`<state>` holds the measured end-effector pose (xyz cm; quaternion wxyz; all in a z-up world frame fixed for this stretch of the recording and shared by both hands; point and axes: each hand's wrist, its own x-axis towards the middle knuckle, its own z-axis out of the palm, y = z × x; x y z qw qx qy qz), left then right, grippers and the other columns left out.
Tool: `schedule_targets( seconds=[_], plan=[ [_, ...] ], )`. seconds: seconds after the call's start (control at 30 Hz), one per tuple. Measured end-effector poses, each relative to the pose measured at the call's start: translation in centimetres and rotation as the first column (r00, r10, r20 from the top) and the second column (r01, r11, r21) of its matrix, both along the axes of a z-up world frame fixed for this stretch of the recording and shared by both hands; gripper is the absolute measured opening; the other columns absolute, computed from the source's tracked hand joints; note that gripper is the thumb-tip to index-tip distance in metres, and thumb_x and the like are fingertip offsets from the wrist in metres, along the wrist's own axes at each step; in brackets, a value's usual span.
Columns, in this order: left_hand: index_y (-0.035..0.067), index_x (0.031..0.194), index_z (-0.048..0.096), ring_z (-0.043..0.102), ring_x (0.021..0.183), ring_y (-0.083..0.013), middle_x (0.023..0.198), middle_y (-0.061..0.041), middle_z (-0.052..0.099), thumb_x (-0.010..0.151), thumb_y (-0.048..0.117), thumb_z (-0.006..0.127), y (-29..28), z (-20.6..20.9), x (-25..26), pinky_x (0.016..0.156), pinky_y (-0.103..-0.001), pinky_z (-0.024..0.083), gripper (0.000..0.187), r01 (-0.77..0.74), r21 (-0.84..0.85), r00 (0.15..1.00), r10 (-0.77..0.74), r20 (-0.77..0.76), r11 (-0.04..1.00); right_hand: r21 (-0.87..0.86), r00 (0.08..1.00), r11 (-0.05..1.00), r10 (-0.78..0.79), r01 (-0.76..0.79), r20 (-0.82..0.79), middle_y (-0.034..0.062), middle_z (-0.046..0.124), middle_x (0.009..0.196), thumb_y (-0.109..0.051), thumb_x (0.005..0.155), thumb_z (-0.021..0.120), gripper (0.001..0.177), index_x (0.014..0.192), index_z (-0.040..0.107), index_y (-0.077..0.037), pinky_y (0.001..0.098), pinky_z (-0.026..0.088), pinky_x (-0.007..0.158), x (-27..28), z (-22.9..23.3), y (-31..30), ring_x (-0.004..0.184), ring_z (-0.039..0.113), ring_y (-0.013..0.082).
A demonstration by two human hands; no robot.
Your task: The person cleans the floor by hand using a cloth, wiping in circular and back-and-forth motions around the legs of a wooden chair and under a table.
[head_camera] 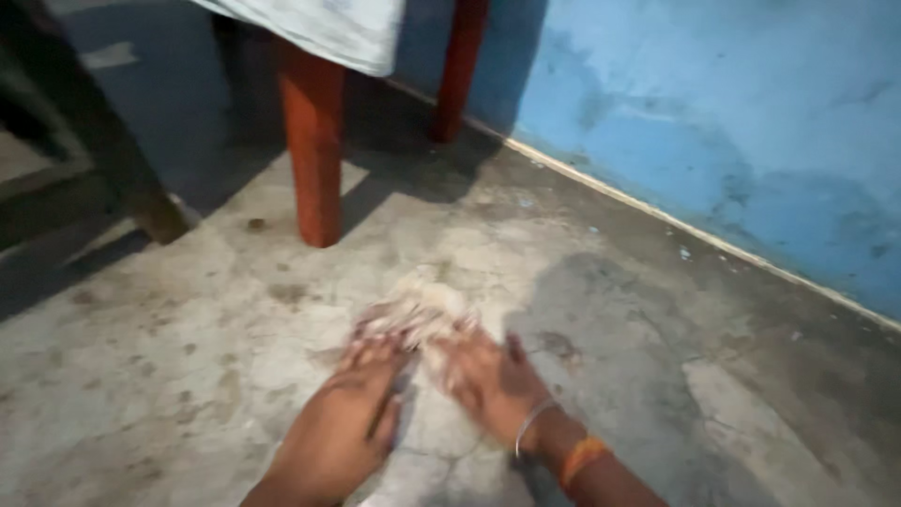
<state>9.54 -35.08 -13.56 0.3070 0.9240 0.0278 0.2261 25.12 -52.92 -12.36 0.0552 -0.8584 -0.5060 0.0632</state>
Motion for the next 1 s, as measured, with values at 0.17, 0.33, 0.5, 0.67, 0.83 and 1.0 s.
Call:
schedule_targets(
  seconds=[0.17,0.33,0.5,0.67,0.83,1.0],
  plan=[
    [-0.001,0.141,0.049,0.037,0.143,-0.041,0.153,-0.027,0.041,0.092,0.021,0.057,-4.4,-0.5,8.4,0.119,-0.046,0.022,0.054,0.008,-0.037,1.0,-0.008,0.01,0.999,-0.086,0.893,0.889,-0.448,0.449,0.03,0.0039,0.019,0.171,-0.043,0.101,0.045,0.058,0.156,0.028,-0.032,0.0657,0.013,0.12,10.2,-1.9,2.7,0.156,0.019,0.0319],
    [0.001,0.152,0.039,0.024,0.149,-0.0401,0.162,-0.023,0.029,0.101,0.035,0.044,-3.9,-1.8,18.1,0.12,-0.046,0.017,0.061,-0.164,-0.266,0.984,0.178,0.03,0.95,0.101,0.964,0.969,-0.238,0.227,0.118,0.011,0.02,0.17,-0.048,0.101,0.055,0.072,0.161,0.026,-0.022,0.0622,0.013,0.126,12.6,-5.0,9.9,0.157,0.015,0.0369],
    [0.004,0.148,0.044,0.024,0.152,-0.0366,0.162,-0.02,0.033,0.1,0.036,0.047,0.2,-2.6,23.3,0.124,-0.046,0.015,0.058,-0.301,-0.171,0.953,0.3,-0.031,0.938,-0.102,0.993,0.992,-0.066,0.076,0.095,0.0071,0.007,0.17,-0.041,0.089,0.063,0.093,0.165,0.013,-0.022,0.0598,-0.002,0.121,14.1,-3.3,10.0,0.157,0.002,0.0241],
    [0.005,0.149,0.045,0.028,0.151,-0.0346,0.16,-0.019,0.038,0.098,0.036,0.046,0.0,-3.3,23.1,0.124,-0.046,0.014,0.06,-0.377,-0.053,0.925,0.378,0.03,0.925,0.016,0.988,0.989,-0.145,0.145,0.048,-0.0001,0.017,0.172,-0.037,0.094,0.058,0.071,0.158,0.031,-0.023,0.0574,-0.001,0.125,16.6,-3.7,11.3,0.159,0.01,0.021],
    [-0.001,0.15,0.041,0.027,0.15,-0.0376,0.161,-0.024,0.036,0.097,0.039,0.049,0.1,-3.8,23.3,0.125,-0.046,0.015,0.068,-0.378,0.024,0.924,0.376,0.067,0.925,0.256,0.965,0.93,-0.253,0.264,-0.074,-0.0013,0.028,0.168,-0.033,0.098,0.047,0.055,0.152,0.043,-0.036,0.0561,0.002,0.127,20.3,-3.7,12.0,0.155,0.02,0.023],
    [0.001,0.151,0.036,0.027,0.15,-0.0327,0.158,-0.019,0.036,0.093,0.042,0.049,-0.1,-5.2,24.3,0.122,-0.05,0.013,0.072,-0.379,0.239,0.912,0.404,-0.066,0.894,0.216,0.929,0.904,-0.346,0.368,-0.134,0.0016,0.025,0.167,-0.04,0.101,0.042,0.051,0.152,0.04,-0.035,0.0581,-0.003,0.125,21.9,-3.1,12.8,0.156,0.015,0.025]
  ],
)
